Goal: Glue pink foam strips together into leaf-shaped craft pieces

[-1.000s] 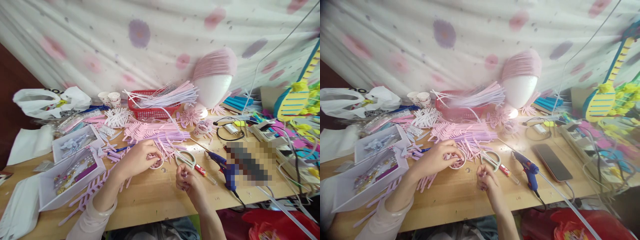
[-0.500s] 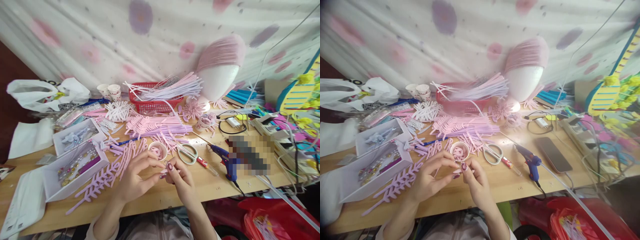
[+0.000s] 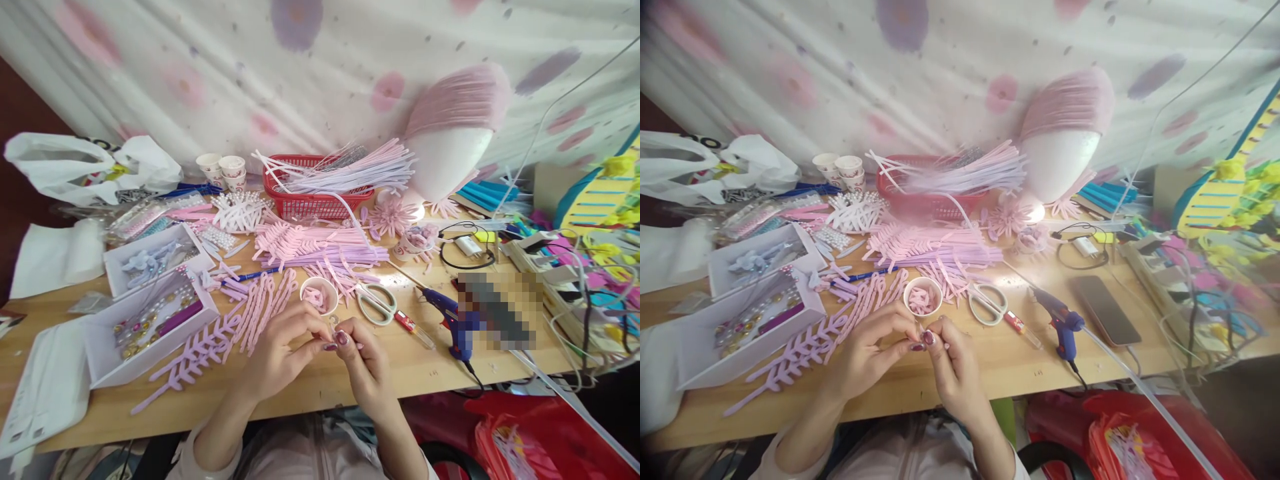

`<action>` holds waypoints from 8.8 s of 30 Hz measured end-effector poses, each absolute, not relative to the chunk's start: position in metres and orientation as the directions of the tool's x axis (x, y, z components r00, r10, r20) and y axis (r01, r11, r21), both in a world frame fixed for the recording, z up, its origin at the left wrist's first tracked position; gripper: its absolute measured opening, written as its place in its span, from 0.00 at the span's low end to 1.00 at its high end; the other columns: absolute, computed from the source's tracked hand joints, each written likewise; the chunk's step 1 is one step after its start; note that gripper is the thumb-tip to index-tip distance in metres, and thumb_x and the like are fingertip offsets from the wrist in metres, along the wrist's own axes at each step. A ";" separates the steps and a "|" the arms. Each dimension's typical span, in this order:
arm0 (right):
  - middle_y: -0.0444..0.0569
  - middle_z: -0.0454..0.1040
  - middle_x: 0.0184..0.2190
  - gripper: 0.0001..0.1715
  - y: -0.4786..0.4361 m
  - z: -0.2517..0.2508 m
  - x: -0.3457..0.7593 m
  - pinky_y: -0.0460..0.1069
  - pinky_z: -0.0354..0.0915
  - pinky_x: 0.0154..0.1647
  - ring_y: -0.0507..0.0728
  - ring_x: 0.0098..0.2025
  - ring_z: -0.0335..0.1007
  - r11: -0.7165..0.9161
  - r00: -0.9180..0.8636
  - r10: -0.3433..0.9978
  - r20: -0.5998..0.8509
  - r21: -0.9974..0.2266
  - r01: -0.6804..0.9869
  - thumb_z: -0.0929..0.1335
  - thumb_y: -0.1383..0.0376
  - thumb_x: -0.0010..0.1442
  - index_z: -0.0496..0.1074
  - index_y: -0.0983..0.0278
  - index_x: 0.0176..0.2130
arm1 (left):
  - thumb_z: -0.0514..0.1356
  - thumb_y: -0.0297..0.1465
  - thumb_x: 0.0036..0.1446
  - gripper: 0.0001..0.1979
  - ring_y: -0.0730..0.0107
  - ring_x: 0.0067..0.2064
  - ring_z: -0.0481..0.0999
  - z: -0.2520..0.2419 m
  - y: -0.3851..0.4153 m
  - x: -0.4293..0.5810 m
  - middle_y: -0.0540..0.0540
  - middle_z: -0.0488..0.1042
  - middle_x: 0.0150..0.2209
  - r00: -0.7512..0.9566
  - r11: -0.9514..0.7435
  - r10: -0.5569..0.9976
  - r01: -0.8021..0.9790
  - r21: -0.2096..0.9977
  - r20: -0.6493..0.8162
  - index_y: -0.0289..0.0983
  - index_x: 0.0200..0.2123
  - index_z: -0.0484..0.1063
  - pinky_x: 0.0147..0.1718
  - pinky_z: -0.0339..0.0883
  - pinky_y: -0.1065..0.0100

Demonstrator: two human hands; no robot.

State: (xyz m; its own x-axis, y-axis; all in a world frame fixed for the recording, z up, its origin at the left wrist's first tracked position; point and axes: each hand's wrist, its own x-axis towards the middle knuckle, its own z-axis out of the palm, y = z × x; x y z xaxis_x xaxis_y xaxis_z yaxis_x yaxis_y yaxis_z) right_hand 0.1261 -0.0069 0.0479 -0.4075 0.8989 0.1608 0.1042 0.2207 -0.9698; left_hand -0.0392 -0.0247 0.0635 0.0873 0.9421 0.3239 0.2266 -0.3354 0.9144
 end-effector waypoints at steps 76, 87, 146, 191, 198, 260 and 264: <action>0.45 0.71 0.23 0.18 0.001 0.020 0.168 0.46 0.60 0.31 0.51 0.27 0.66 -0.404 -0.545 0.823 -0.162 -0.841 -0.359 0.71 0.56 0.58 0.67 0.64 0.26 | 0.70 0.34 0.47 0.27 0.62 0.47 0.73 0.051 -0.028 0.010 0.43 0.73 0.44 0.185 -0.371 0.928 0.514 0.773 0.323 0.40 0.51 0.70 0.46 0.68 0.64; 0.44 0.65 0.29 0.18 -0.007 0.031 0.162 0.47 0.59 0.38 0.53 0.33 0.61 -0.167 -0.495 0.868 -0.036 -0.961 -0.223 0.61 0.53 0.67 0.66 0.63 0.32 | 0.68 0.29 0.50 0.09 0.71 0.33 0.74 0.045 -0.033 0.012 0.48 0.75 0.33 -0.109 -0.421 0.874 0.317 0.850 0.474 0.39 0.37 0.78 0.32 0.69 0.72; 0.40 0.63 0.16 0.24 -0.023 0.028 0.134 0.47 0.49 0.19 0.48 0.15 0.50 -0.216 -0.460 0.885 -0.066 -0.935 -0.281 0.65 0.51 0.62 0.66 0.63 0.21 | 0.63 0.32 0.56 0.12 0.83 0.21 0.65 0.035 -0.043 0.018 0.52 0.62 0.28 -0.228 -0.023 0.972 -0.306 0.952 -0.050 0.34 0.22 0.72 0.16 0.59 0.78; 0.43 0.64 0.25 0.18 0.021 0.053 0.130 0.48 0.57 0.32 0.53 0.30 0.60 0.229 -0.369 0.917 0.151 -0.957 0.177 0.58 0.58 0.68 0.64 0.62 0.29 | 0.58 0.28 0.60 0.12 0.72 0.31 0.66 0.050 -0.016 0.000 0.51 0.65 0.27 -0.413 -0.244 0.855 0.215 0.946 0.314 0.37 0.23 0.65 0.30 0.60 0.71; 0.42 0.62 0.23 0.18 0.012 0.041 0.126 0.47 0.54 0.30 0.51 0.27 0.56 0.118 -0.317 0.937 0.148 -0.987 -0.112 0.62 0.61 0.67 0.65 0.62 0.26 | 0.61 0.27 0.57 0.04 0.74 0.31 0.69 0.047 -0.027 0.002 0.48 0.69 0.37 -0.246 -0.314 0.894 0.251 0.916 0.374 0.39 0.36 0.73 0.27 0.64 0.73; 0.53 0.73 0.28 0.13 0.054 0.007 0.151 0.54 0.56 0.34 0.64 0.36 0.65 0.304 -0.203 0.934 0.294 -0.352 0.886 0.66 0.69 0.57 0.76 0.61 0.24 | 0.58 0.35 0.59 0.09 0.71 0.24 0.71 0.019 -0.041 -0.029 0.50 0.72 0.24 -0.395 -0.064 0.904 0.257 0.964 0.165 0.38 0.32 0.75 0.22 0.66 0.74; 0.51 0.74 0.27 0.12 0.041 0.018 0.173 0.54 0.58 0.35 0.62 0.33 0.68 0.279 -0.209 0.959 0.191 -0.502 0.819 0.66 0.68 0.56 0.77 0.60 0.24 | 0.58 0.31 0.59 0.07 0.71 0.24 0.73 0.025 -0.039 -0.019 0.50 0.74 0.24 -0.265 -0.158 0.928 0.360 0.919 0.263 0.39 0.33 0.76 0.24 0.67 0.73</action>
